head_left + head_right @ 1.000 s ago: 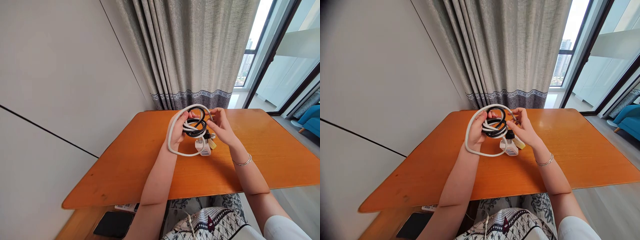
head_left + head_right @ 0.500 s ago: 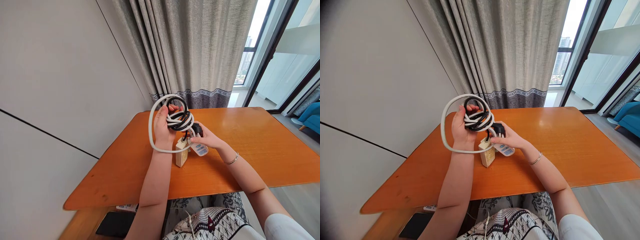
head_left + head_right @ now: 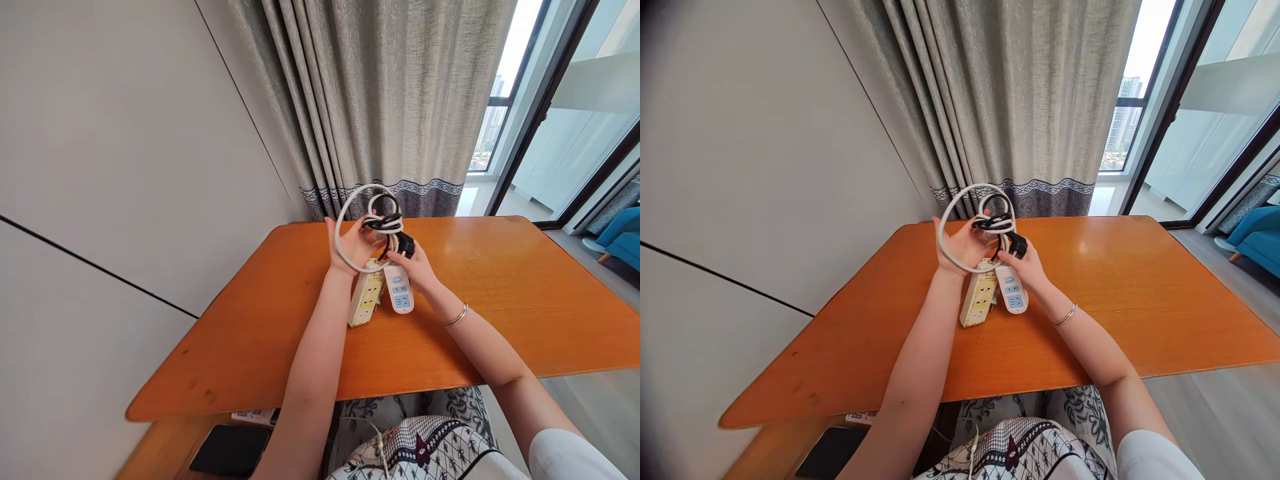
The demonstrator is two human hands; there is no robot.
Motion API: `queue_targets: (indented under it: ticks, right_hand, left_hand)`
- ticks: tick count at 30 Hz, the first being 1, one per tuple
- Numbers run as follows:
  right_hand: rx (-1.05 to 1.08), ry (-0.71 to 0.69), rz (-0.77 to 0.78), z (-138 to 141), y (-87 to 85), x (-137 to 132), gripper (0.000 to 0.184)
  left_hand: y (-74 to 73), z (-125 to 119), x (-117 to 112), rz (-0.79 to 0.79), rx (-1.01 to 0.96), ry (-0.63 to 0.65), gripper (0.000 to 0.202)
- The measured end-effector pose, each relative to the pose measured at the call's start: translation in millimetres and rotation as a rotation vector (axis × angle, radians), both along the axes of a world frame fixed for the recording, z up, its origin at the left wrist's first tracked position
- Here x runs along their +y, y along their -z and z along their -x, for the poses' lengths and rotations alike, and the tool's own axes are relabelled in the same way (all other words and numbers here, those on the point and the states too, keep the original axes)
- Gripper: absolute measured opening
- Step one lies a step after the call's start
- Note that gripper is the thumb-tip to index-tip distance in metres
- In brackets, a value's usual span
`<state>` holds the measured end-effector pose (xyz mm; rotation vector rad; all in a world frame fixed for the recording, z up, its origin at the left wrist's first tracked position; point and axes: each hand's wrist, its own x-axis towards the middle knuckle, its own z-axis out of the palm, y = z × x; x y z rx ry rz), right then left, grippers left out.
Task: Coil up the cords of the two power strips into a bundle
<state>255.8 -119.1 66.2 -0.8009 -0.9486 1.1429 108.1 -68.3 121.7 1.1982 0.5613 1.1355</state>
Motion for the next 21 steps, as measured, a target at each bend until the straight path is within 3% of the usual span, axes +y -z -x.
queue_targets:
  ticks: [3,5,8,11,15,18,21]
  right_hand:
    - [0.119,0.041,0.066,-6,9.6,12,0.048]
    - [0.207,0.086,0.151,-12,17.7,21,0.042]
    - [0.281,0.159,0.285,-20,33.9,35,0.033]
    - [0.275,0.188,0.384,-26,54.0,47,0.028]
    - [0.214,0.208,0.469,-21,79.0,55,0.024]
    - [0.133,0.209,0.470,-14,91.6,56,0.021]
    - [0.011,0.211,0.430,-10,100.3,58,0.020]
  left_hand:
    - [20.2,-5,12,0.149,0.064,0.026,0.090]
    - [34.6,-12,17,0.216,0.220,0.001,0.085]
    - [53.9,-22,19,0.091,0.530,-0.097,0.082]
    - [67.0,-31,17,-0.114,0.787,-0.068,0.106]
    - [72.7,-36,9,-0.240,1.286,0.088,0.126]
    - [70.4,-39,3,-0.329,1.530,0.189,0.112]
    - [68.3,-41,-1,-0.347,1.618,0.143,0.095]
